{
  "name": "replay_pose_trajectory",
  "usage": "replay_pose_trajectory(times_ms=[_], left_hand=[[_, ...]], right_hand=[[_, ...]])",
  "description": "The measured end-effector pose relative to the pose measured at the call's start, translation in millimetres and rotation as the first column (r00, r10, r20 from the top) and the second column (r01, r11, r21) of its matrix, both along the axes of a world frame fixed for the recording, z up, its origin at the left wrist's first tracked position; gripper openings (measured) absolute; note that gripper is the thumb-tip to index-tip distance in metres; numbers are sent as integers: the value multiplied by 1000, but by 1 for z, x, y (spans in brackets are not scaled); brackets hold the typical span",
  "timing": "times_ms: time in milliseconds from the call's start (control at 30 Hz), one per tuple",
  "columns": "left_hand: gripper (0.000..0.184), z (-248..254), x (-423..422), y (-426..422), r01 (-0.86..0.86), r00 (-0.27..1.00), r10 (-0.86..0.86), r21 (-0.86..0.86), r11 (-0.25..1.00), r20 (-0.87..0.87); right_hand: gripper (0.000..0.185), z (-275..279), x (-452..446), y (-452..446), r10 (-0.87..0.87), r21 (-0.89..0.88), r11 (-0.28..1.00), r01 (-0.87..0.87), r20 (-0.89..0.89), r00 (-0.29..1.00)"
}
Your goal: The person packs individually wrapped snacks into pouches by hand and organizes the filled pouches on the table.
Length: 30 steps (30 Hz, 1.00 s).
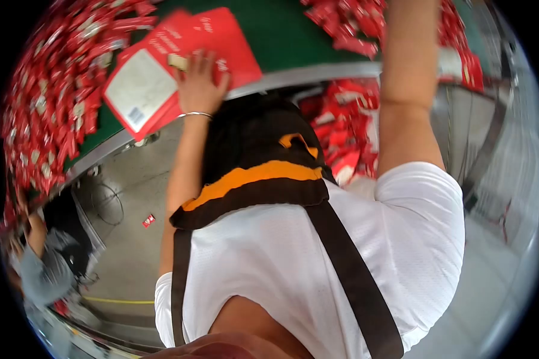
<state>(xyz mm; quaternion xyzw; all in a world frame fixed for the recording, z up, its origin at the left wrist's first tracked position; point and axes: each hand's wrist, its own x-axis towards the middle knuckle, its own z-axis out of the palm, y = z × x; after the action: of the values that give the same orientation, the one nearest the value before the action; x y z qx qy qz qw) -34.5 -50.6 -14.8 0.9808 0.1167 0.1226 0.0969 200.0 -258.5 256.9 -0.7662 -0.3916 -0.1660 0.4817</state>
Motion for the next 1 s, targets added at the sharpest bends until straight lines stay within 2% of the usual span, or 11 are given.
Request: replay_pose_trajectory(times_ms=[33,100,167,300,367,433,567,700,767,900,1000], left_hand=[[62,-2,2,-1,-3,1000,3,35,999,12],[62,-5,3,-3,-3,1000,2,92,996,11],[62,-9,5,-1,6,1000,-8,113,994,18],[62,-10,6,-2,23,1000,-25,121,992,12],[61,-10,6,-1,39,999,-40,144,989,9],[60,-9,7,-1,35,999,-37,163,986,8],[58,-8,4,-3,23,1000,-25,182,983,8],[57,-4,6,-3,30,999,-33,165,986,17],[56,-3,1,-4,31,999,-34,163,986,13],[56,2,6,-4,54,998,-59,164,985,26],[56,7,4,-8,40,999,-36,164,986,-27]], right_hand=[[29,12,-32,-51,-42,-148,976,159,592,805],[25,29,-117,-103,-53,342,903,262,-515,855],[58,14,-138,-267,-284,145,863,484,-653,702],[34,-39,-219,-303,-456,-86,712,697,-811,366],[27,-97,-217,-323,-554,-287,658,696,-811,188],[21,-188,-201,-359,-551,-251,685,684,-793,261],[36,-344,-138,-383,-839,-857,468,216,-355,412],[38,-428,-74,-309,-917,-802,384,457,-274,290],[33,-454,-31,-293,-678,-996,91,14,-52,733],[32,-444,-21,-318,-786,-980,57,189,73,614],[30,-421,-50,-351,-958,-779,282,560,-264,115]])
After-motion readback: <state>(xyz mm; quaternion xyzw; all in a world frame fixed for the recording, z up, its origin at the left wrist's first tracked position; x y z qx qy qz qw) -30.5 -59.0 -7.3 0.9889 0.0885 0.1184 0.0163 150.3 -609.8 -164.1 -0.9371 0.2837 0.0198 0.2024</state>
